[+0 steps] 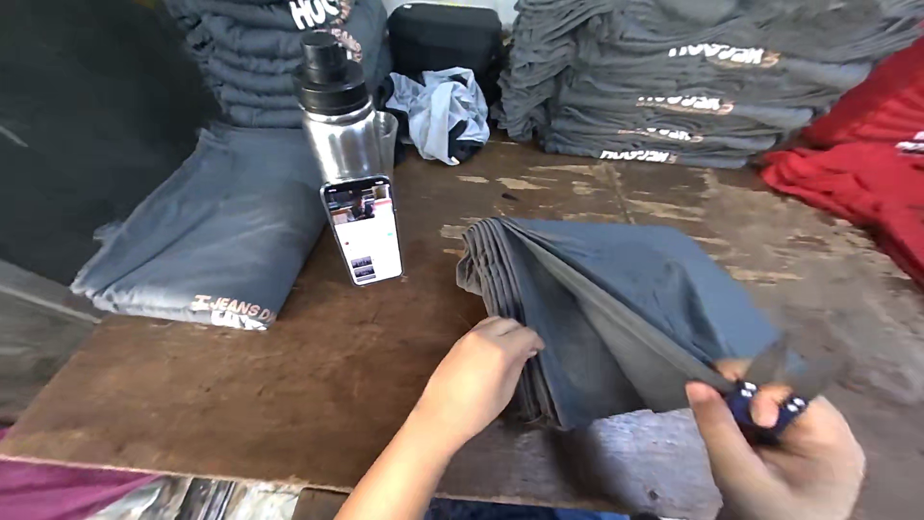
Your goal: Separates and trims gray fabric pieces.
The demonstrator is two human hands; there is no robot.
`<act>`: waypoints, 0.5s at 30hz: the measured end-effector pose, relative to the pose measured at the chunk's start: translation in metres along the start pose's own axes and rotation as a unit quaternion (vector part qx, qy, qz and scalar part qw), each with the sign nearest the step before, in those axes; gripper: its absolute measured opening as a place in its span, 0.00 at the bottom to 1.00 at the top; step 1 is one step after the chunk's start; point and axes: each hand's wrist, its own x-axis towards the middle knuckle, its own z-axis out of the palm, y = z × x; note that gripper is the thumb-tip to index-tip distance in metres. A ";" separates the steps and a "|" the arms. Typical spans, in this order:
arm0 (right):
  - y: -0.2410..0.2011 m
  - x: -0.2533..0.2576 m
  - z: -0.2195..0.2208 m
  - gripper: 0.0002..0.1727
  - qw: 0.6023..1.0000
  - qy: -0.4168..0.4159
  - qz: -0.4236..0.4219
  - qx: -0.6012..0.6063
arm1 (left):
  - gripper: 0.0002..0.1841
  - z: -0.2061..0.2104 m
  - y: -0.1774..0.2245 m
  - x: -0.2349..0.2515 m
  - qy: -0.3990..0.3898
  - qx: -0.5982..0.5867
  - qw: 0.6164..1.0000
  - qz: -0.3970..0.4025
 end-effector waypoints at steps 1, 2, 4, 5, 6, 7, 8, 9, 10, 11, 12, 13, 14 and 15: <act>0.006 0.002 -0.001 0.10 1.000 0.016 0.013 0.016 | 0.06 -0.004 0.000 -0.004 -0.027 -0.027 0.999 0.008; 0.010 0.004 0.000 0.10 0.999 0.027 0.024 0.034 | 0.06 -0.009 0.000 -0.009 -0.063 -0.061 0.996 0.017; 0.013 0.004 0.001 0.11 0.998 0.032 0.034 0.052 | 0.07 -0.023 0.004 -0.020 -0.171 -0.140 0.975 0.033; 0.013 0.004 0.001 0.11 0.998 0.026 0.028 0.045 | 0.08 -0.028 0.005 -0.025 -0.233 -0.181 0.955 0.041; 0.012 0.004 0.001 0.10 0.999 0.012 0.015 0.027 | 0.12 -0.031 0.007 -0.028 -0.280 -0.213 0.935 0.045; 0.010 0.005 0.001 0.10 1.000 -0.012 -0.003 -0.002 | 0.15 -0.032 0.009 -0.030 -0.303 -0.242 0.921 0.040; 0.007 0.007 0.002 0.10 0.998 -0.044 -0.028 -0.030 | 0.17 -0.031 0.013 -0.032 -0.290 -0.248 0.924 0.032; 0.002 0.012 0.001 0.11 0.994 -0.080 -0.053 -0.058 | 0.18 -0.028 0.017 -0.035 -0.245 -0.227 0.942 0.025; 0.000 0.017 0.000 0.11 0.989 -0.096 -0.073 -0.085 | 0.17 -0.021 0.021 -0.036 -0.186 -0.185 0.965 0.011; -0.001 0.023 -0.004 0.12 0.986 -0.091 -0.081 -0.113 | 0.16 -0.014 0.024 -0.037 -0.132 -0.138 0.982 -0.009; 0.002 0.030 -0.012 0.12 0.985 -0.058 -0.078 -0.141 | 0.16 -0.005 0.027 -0.037 -0.091 -0.099 0.990 -0.030; 0.009 0.038 -0.022 0.12 0.984 0.001 -0.074 -0.160 | 0.16 0.002 0.029 -0.038 -0.063 -0.074 0.994 -0.046; 0.015 0.046 -0.034 0.11 0.983 0.049 -0.067 -0.161 | 0.16 0.008 0.030 -0.040 -0.049 -0.065 0.995 -0.056; 0.017 0.052 -0.045 0.11 0.984 0.082 -0.064 -0.147 | 0.17 0.012 0.032 -0.043 -0.043 -0.067 0.995 -0.061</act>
